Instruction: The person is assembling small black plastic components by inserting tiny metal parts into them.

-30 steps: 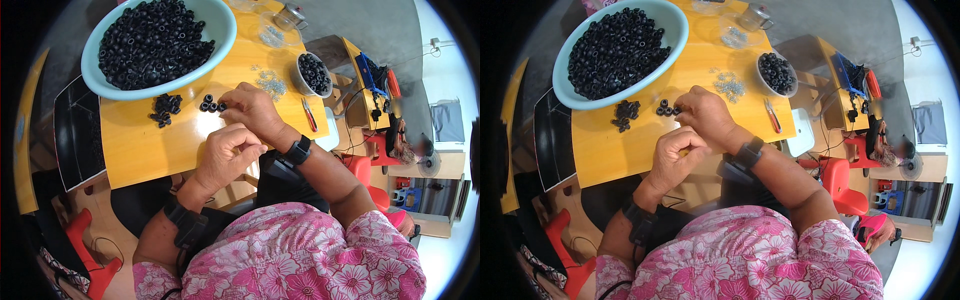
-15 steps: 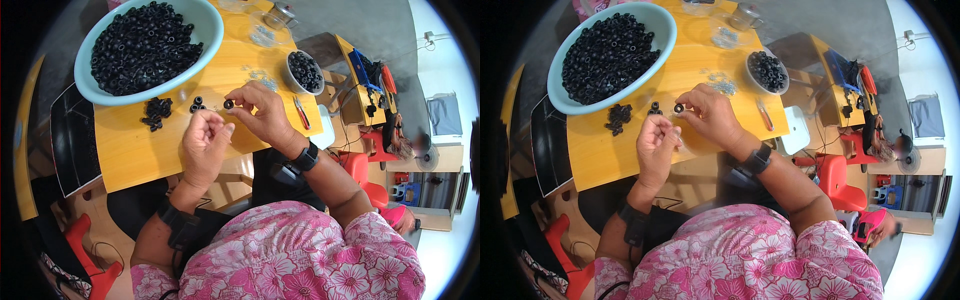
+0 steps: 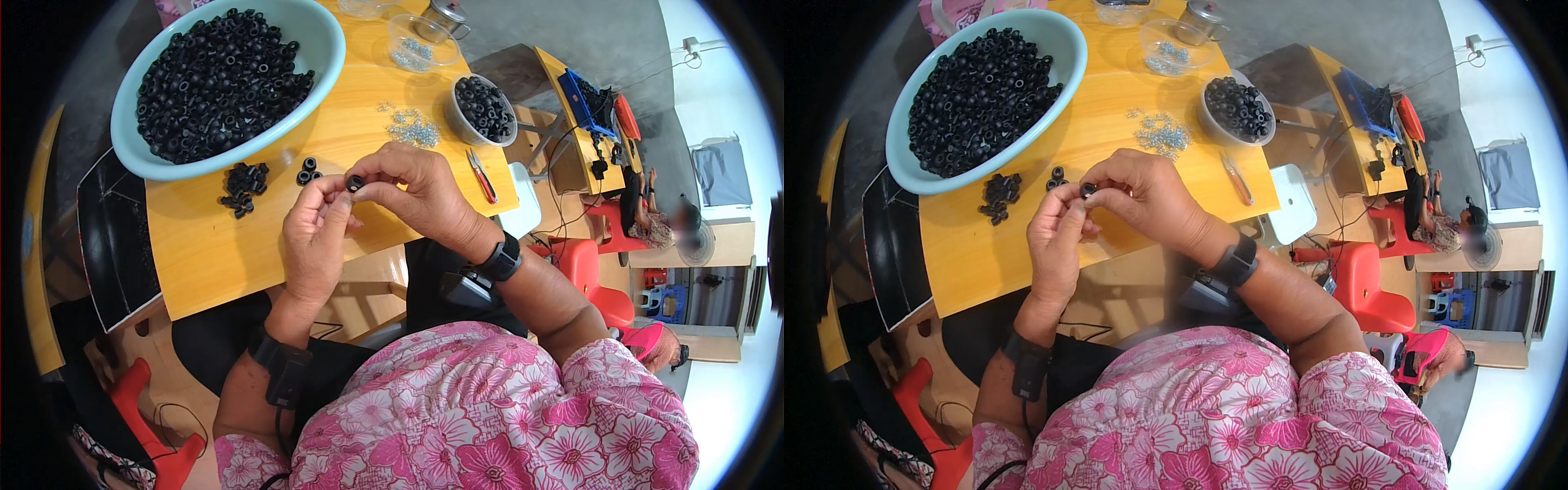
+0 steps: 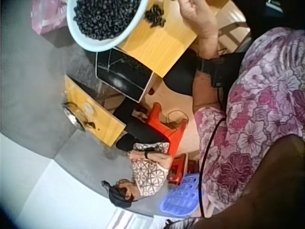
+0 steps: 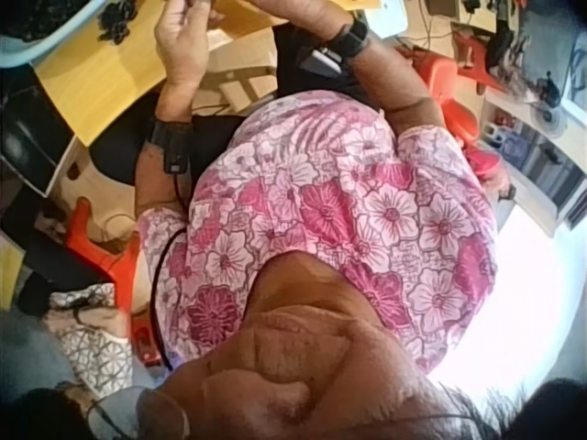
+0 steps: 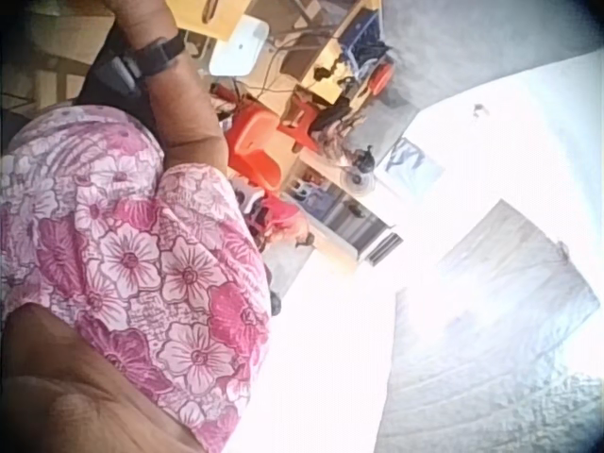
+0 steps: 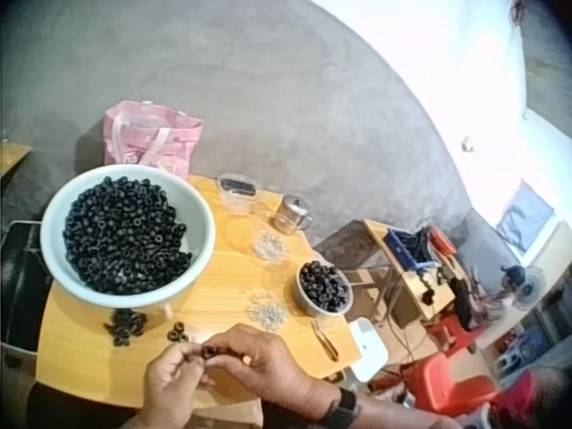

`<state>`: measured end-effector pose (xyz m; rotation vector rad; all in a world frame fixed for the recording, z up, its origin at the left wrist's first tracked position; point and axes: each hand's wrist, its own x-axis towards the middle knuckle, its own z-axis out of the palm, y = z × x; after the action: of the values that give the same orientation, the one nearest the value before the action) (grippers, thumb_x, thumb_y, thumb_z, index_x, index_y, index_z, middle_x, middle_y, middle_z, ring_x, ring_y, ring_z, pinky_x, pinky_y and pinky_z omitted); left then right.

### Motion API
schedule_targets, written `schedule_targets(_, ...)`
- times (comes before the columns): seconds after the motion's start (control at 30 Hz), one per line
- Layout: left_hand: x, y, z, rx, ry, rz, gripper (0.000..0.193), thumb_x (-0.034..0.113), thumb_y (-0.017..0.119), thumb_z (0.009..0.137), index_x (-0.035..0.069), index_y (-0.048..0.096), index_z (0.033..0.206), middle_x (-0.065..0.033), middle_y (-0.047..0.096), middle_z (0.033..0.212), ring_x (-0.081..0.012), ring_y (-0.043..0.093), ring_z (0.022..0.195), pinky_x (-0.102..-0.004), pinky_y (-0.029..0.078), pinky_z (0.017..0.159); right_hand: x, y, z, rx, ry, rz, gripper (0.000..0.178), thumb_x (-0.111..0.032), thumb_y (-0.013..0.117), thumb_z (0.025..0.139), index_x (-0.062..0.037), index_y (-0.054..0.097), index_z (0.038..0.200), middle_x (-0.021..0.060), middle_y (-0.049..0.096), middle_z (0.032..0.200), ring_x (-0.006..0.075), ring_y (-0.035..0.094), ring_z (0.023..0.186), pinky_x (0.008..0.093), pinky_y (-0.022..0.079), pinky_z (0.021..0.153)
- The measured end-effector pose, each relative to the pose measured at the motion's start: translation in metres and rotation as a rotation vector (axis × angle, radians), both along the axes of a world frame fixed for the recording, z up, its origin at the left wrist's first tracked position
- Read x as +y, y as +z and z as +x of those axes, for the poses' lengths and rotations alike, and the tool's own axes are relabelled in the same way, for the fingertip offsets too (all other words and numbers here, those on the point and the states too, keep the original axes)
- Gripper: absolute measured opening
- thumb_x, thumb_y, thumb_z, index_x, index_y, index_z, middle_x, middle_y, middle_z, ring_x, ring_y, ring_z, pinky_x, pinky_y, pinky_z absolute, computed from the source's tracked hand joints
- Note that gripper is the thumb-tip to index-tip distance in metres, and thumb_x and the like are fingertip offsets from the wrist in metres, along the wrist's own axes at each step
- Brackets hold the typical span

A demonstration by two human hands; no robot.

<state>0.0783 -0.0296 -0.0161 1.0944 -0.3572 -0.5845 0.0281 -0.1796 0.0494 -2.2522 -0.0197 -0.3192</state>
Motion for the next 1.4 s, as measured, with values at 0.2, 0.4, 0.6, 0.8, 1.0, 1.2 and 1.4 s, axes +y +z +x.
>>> schedule_targets(0.2, -0.002, 0.0, 0.0, -0.121, 0.027, -0.096, 0.026, 0.004, 0.058, 0.091, 0.003, 0.057, 0.117, -0.0002, 0.055, 0.099, -0.0058, 0.053, 0.084, -0.0191, 0.048, 0.07, -0.004, -0.008, -0.003, 0.27, -0.029, 0.553, 0.019, -0.014, 0.068, 0.087, 0.0015, 0.067, 0.097, 0.0008, 0.064, 0.076, 0.0073, 0.057, 0.066, 0.0214, 0.046, 0.061)
schedule_targets(0.4, 0.0, -0.01, 0.001, -0.235, 0.012, -0.018, 0.028, -0.001, 0.061, 0.088, 0.003, 0.057, 0.115, -0.0005, 0.057, 0.095, -0.0072, 0.054, 0.086, -0.0213, 0.048, 0.073, -0.01, -0.013, -0.008, 0.461, -0.037, 0.838, 0.021, -0.019, 0.065, 0.09, 0.0006, 0.066, 0.097, 0.0006, 0.063, 0.075, 0.0067, 0.055, 0.063, 0.0195, 0.045, 0.059)
schedule_targets(0.6, 0.001, -0.004, -0.007, -0.153, -0.061, -0.116, 0.019, -0.006, 0.064, 0.082, 0.002, 0.061, 0.099, -0.002, 0.057, 0.092, -0.0076, 0.054, 0.08, -0.0216, 0.047, 0.076, -0.019, -0.018, -0.013, 0.461, 0.023, 0.967, 0.024, -0.022, 0.065, 0.089, 0.0011, 0.067, 0.094, 0.0032, 0.064, 0.076, 0.0087, 0.055, 0.062, 0.0197, 0.044, 0.059)
schedule_targets(0.8, 0.005, 0.005, -0.01, -0.428, -0.157, 0.033, 0.018, -0.002, 0.066, 0.072, 0.003, 0.06, 0.088, -0.0023, 0.059, 0.077, -0.0096, 0.057, 0.069, -0.0233, 0.049, 0.066, -0.011, -0.039, 0.002, 0.278, -0.145, 0.363, 0.012, -0.008, 0.068, 0.08, 0.0002, 0.067, 0.09, 0.0048, 0.064, 0.076, 0.0137, 0.061, 0.066, 0.0291, 0.05, 0.062)
schedule_targets(1.0, 0.006, 0.007, -0.009, -0.519, -0.221, 0.057, 0.019, -0.007, 0.062, 0.071, 0.002, 0.058, 0.087, -0.0035, 0.057, 0.084, -0.0094, 0.053, 0.071, -0.0228, 0.046, 0.067, 0.004, -0.046, 0.017, 0.116, -0.112, 0.034, 0.018, -0.013, 0.074, 0.072, -0.0027, 0.065, 0.083, 0.012, 0.061, 0.075, 0.0252, 0.063, 0.068, 0.0329, 0.05, 0.062)
schedule_targets(1.2, 0.007, 0.006, -0.008, -0.461, -0.199, 0.027, 0.02, -0.008, 0.061, 0.071, 0.002, 0.058, 0.089, -0.0032, 0.058, 0.086, -0.0084, 0.053, 0.073, -0.0219, 0.046, 0.069, 0.008, -0.047, 0.031, 0.159, -0.144, -0.123, 0.018, -0.017, 0.073, 0.071, -0.0042, 0.065, 0.081, 0.0098, 0.062, 0.075, 0.0237, 0.063, 0.067, 0.033, 0.05, 0.061)
schedule_targets(1.4, 0.007, 0.003, -0.009, -0.432, -0.209, 0.007, 0.021, -0.009, 0.06, 0.073, 0.001, 0.058, 0.091, -0.0034, 0.058, 0.088, -0.0075, 0.052, 0.074, -0.0211, 0.046, 0.069, 0.004, -0.051, 0.033, 0.099, -0.135, -0.231, 0.012, -0.011, 0.069, 0.07, -0.0047, 0.066, 0.081, 0.0091, 0.062, 0.074, 0.0228, 0.064, 0.065, 0.0316, 0.051, 0.059)
